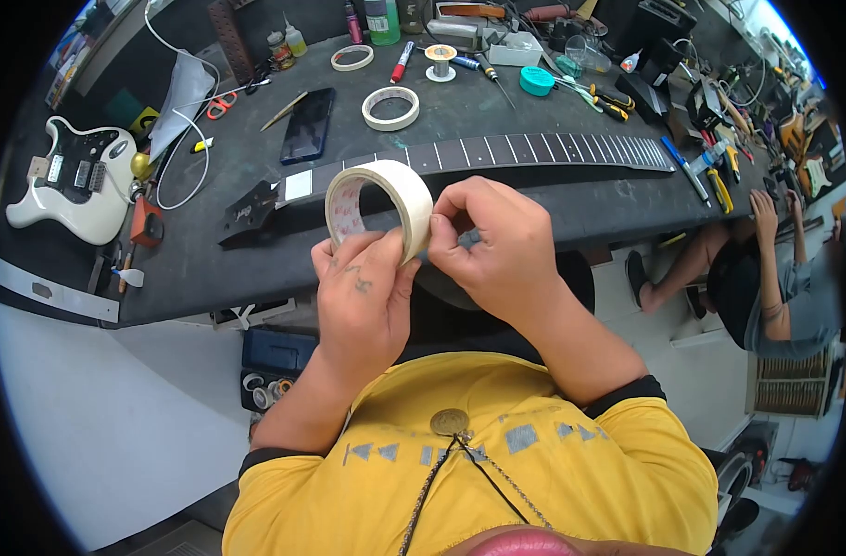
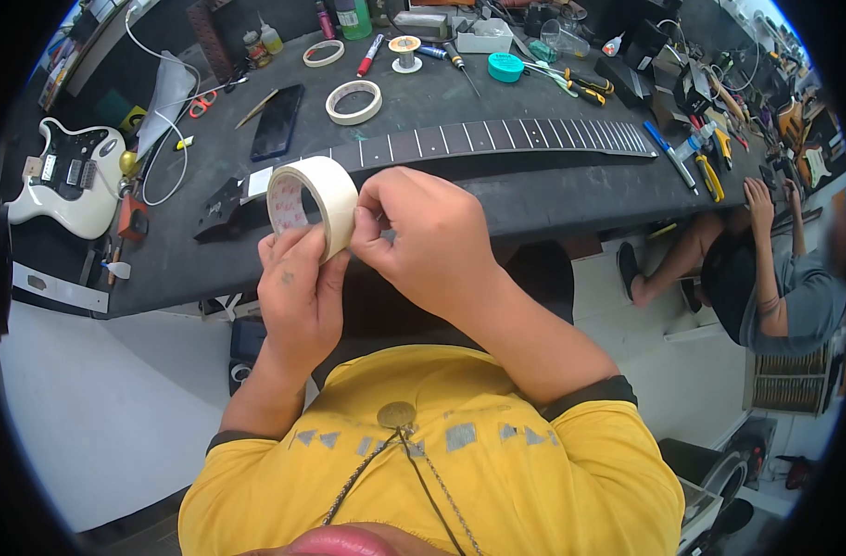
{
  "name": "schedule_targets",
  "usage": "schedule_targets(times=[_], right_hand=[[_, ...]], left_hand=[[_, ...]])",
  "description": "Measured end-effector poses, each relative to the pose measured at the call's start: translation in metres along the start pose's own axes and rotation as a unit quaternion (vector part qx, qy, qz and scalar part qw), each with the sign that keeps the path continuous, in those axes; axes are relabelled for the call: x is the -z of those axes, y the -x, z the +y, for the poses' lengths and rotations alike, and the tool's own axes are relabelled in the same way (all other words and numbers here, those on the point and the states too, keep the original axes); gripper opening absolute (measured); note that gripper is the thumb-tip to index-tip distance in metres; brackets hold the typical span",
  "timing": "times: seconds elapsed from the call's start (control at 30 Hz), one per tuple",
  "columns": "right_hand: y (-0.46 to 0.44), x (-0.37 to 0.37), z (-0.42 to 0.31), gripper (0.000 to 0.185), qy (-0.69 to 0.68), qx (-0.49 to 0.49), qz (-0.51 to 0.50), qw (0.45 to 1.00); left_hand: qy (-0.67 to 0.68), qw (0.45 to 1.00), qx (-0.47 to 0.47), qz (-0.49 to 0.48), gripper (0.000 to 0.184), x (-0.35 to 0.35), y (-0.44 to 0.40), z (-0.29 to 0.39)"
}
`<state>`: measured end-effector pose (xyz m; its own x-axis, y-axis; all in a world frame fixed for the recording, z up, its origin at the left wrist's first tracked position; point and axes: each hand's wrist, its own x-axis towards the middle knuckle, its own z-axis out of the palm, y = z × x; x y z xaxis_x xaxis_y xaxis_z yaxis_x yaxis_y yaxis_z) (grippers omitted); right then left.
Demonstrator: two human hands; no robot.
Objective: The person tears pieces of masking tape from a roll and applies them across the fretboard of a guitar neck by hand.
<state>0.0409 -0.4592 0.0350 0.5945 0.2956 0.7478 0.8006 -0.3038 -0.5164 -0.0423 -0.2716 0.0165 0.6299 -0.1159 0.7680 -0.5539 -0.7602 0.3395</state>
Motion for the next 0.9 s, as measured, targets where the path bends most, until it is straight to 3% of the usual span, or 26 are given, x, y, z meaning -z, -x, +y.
schedule_targets(times=[0.1,0.3,0.5,0.6,0.73,0.9], right_hand=[[0.000,-0.002,0.001,0.020,0.039,0.020,-0.004,0.999],[-0.012,0.013,-0.011,0.019,-0.008,-0.081,-0.025,0.996],[-0.011,0.009,0.000,0.021,0.019,0.006,-0.076,0.997],[-0.011,0.007,0.001,0.020,0.026,-0.041,-0.081,0.996],[-0.018,0.014,-0.003,0.009,-0.080,-0.214,-0.102,0.968],[-0.007,0.011,-0.004,0.016,-0.193,-0.259,-0.098,0.941]], left_hand=[[0.020,0.999,0.027,-0.007,0.033,-0.001,-0.004,0.001],[0.032,0.996,0.072,-0.035,0.028,0.005,-0.010,-0.003],[0.010,0.996,0.073,-0.044,0.029,0.001,-0.011,-0.003],[0.031,0.997,0.068,-0.035,0.029,0.000,-0.009,-0.006],[0.073,0.989,0.102,-0.082,0.027,0.010,-0.007,-0.016],[0.130,0.973,0.178,-0.064,0.022,0.015,-0.011,-0.020]])
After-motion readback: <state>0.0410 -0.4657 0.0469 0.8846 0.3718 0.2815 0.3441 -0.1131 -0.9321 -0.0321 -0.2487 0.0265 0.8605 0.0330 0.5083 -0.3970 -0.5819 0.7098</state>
